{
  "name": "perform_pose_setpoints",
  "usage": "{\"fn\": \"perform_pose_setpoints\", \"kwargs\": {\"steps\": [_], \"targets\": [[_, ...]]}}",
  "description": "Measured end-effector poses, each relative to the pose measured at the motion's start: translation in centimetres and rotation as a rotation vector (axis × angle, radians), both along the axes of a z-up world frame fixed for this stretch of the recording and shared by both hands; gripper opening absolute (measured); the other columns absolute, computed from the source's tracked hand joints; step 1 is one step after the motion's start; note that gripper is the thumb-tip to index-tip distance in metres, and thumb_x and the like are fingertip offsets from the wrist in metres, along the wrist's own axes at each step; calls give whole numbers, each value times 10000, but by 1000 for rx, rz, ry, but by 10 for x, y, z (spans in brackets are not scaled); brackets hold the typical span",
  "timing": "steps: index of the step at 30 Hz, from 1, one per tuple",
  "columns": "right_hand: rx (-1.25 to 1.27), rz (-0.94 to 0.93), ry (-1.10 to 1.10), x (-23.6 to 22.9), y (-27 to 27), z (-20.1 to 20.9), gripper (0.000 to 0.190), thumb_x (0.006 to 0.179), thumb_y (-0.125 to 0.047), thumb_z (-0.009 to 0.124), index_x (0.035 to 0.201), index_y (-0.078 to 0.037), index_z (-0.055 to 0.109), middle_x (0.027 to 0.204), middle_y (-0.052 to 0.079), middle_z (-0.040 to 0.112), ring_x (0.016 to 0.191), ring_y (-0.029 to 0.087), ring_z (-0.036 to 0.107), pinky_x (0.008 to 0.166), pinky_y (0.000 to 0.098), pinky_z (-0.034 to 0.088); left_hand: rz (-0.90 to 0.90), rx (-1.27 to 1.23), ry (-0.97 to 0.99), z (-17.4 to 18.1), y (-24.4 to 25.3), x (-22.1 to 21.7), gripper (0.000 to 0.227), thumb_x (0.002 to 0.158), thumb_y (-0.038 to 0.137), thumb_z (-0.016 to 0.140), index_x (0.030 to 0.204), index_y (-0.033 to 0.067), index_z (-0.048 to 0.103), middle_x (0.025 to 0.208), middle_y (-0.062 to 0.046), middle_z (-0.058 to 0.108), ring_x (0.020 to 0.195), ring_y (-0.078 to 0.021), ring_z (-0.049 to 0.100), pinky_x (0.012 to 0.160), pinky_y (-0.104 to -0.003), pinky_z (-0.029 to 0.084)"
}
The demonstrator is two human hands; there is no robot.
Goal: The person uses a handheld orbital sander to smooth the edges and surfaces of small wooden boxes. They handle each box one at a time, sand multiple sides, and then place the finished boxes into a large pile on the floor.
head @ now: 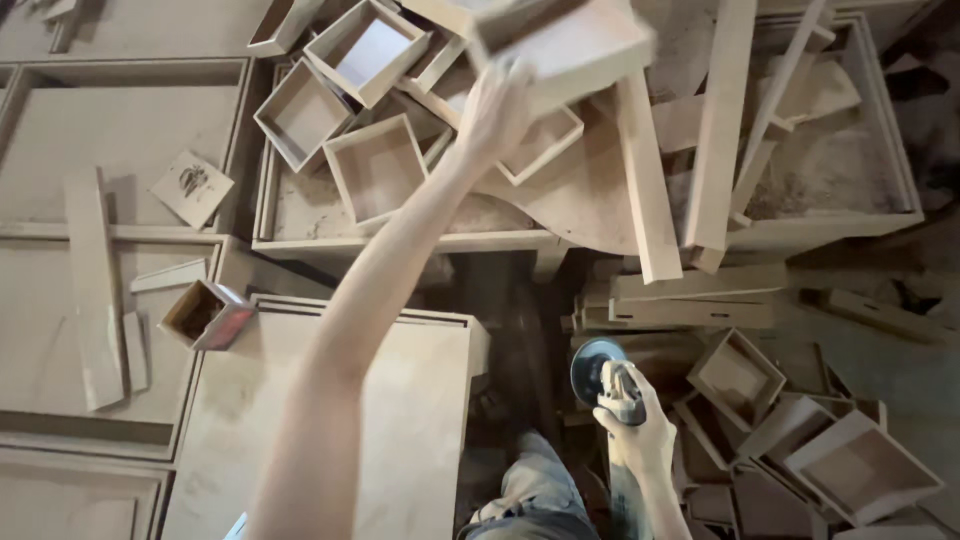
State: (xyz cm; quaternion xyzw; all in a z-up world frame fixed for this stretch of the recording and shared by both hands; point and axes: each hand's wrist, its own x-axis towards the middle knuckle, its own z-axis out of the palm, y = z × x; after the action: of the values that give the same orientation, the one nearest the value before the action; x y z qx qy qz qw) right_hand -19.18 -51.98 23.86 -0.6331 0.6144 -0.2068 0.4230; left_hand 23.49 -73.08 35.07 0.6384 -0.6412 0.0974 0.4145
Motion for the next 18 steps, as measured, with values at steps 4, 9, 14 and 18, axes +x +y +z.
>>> {"fn": "perform_pose_setpoints", "kwargs": {"steps": [4,9,14,18], "targets": [[72,-40,59,8,7,1,819,652,-230,886,1420,-255,600,1230,129,747,1139,264,714,983,375,531,-147,-162,156,66,-36,-8,227,817,-14,650,1043,-2,639,1011,-178,702,975,-368,681,841,-454,544],[128,16,-16,28,14,7,808,652,-187,871,1410,-265,601,1224,105,761,1118,222,736,983,358,542,-225,-74,154,54,88,-19,99,870,36,706,955,52,659,856,-148,684,741,-331,681,687,-407,529],[13,233,-59,57,25,19,794,674,-170,875,1414,-255,599,1167,103,775,1091,206,748,951,339,560,320,130,566,-76,360,-42,149,959,115,655,1086,51,702,1020,-145,708,920,-304,694,809,-379,552],[-16,406,-81,89,52,29,811,666,-142,891,1417,-235,598,1118,112,781,1059,207,756,932,338,563,1062,382,548,-169,608,-147,119,975,167,674,1023,77,735,984,-153,713,960,-336,674,816,-414,548]]}}
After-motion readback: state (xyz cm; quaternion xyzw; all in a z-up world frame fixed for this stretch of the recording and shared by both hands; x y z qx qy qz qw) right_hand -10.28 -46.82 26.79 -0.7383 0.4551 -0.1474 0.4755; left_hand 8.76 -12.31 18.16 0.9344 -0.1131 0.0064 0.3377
